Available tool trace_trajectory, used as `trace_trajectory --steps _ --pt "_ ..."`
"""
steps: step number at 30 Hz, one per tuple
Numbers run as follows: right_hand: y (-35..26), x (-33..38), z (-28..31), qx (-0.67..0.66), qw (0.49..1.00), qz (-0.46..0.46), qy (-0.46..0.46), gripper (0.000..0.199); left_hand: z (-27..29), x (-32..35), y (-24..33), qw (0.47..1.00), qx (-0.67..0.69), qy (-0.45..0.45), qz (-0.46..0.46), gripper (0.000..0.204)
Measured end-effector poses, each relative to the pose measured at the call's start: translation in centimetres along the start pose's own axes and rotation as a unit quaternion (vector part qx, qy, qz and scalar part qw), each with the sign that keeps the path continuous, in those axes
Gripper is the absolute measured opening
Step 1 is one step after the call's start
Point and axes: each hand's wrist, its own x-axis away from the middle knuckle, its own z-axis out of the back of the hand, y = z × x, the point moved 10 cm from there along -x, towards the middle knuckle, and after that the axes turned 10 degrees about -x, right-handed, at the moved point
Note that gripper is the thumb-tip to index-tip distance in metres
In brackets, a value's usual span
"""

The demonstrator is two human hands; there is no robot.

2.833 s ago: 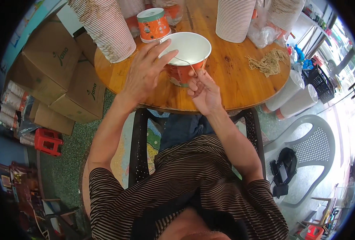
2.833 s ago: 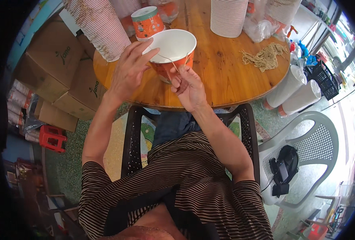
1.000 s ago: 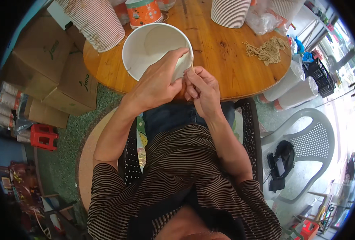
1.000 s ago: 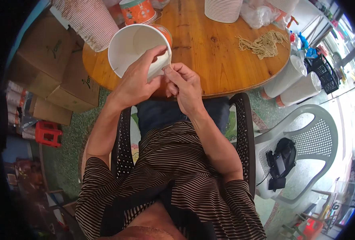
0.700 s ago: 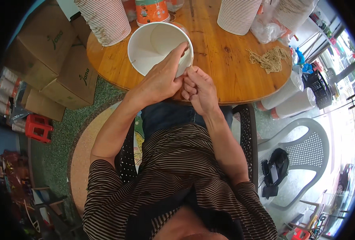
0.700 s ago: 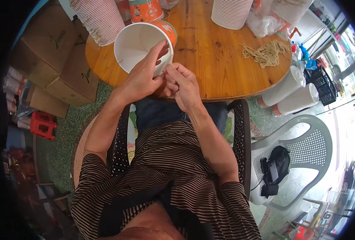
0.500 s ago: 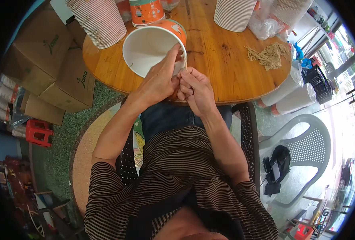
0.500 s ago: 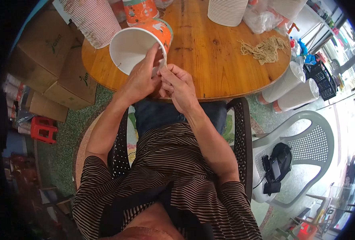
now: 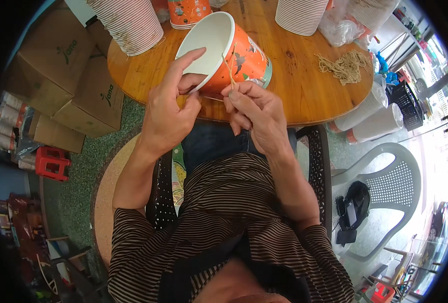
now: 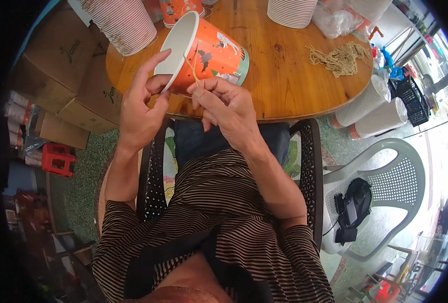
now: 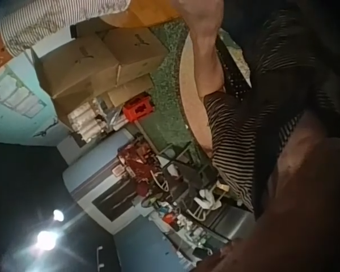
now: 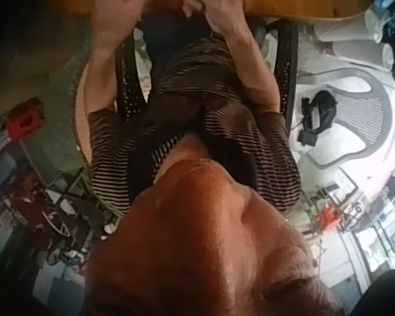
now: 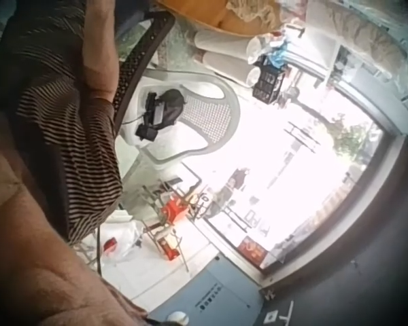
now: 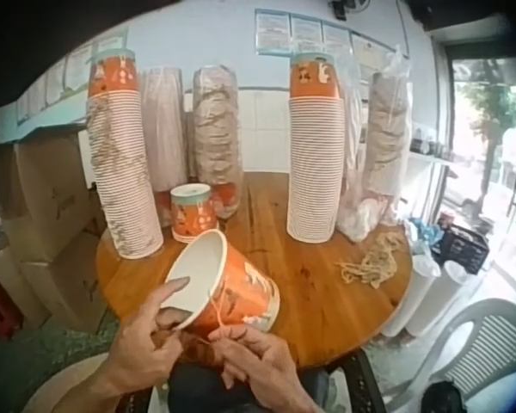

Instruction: Tying a rubber band around a paper bowl.

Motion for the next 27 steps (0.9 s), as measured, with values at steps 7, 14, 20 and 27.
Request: trace_trajectory --steps 7,14,20,27 --pt "-3.4 0.4 0.4 0.013 0.999 0.008 0.048 0.019 0.2 0.7 0.8 0.998 -0.023 -0.064 0.008 0.064" --pt "-0.3 -0.1 0.0 0.008 1.0 -0.004 0.02 0.02 -0.8 -1.9 3.9 0.997 -0.033 -0.01 -0.07 0.058" --pt "-1.4 0.2 -0.1 -0.017 1.0 0.021 0.015 0.022 -0.5 -2.3 4.4 0.994 -0.073 -0.006 -0.082 0.047" --pt "-2.5 1.1 0.4 0.012 0.998 0.04 0.044 0.021 -0.2 -0.4 4.4 0.993 -0.067 0.036 -0.091 0.047"
